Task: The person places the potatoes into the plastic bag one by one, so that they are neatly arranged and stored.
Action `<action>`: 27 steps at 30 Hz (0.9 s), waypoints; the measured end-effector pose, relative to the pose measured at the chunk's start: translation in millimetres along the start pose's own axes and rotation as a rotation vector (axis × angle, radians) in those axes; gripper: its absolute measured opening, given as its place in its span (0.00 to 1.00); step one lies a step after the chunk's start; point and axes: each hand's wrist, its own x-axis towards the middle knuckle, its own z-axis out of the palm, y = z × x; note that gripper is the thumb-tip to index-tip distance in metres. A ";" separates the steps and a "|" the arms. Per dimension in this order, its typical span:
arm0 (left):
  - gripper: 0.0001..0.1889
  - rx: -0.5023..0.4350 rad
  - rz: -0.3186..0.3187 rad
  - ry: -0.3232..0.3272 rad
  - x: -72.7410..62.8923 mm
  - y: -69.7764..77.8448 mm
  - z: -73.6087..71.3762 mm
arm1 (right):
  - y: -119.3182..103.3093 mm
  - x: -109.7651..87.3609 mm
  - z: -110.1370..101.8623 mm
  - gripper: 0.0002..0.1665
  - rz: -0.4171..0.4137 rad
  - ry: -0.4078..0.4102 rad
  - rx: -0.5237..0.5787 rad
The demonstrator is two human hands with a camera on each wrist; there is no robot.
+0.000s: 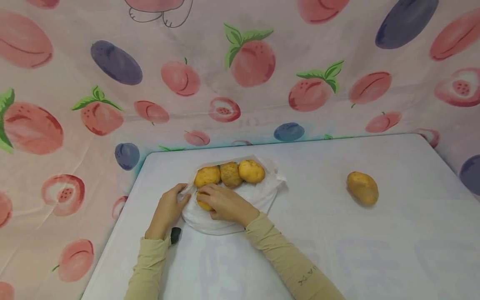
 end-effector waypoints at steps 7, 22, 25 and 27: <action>0.21 0.005 0.007 0.007 0.1 -0.4 0.9 | 1.1 -6.3 -6.2 0.27 0.032 -0.026 -0.004; 0.21 -0.001 -0.006 -0.012 -0.9 1.4 -0.4 | 7.7 -29.2 -26.1 0.20 0.049 0.026 -0.079; 0.21 -0.003 -0.018 -0.021 -1.2 2.2 -1.2 | 10.9 -36.3 -31.1 0.20 0.047 0.035 -0.082; 0.21 -0.002 -0.021 -0.022 -1.3 2.4 -1.5 | 12.8 -41.5 -34.4 0.21 0.057 0.025 -0.088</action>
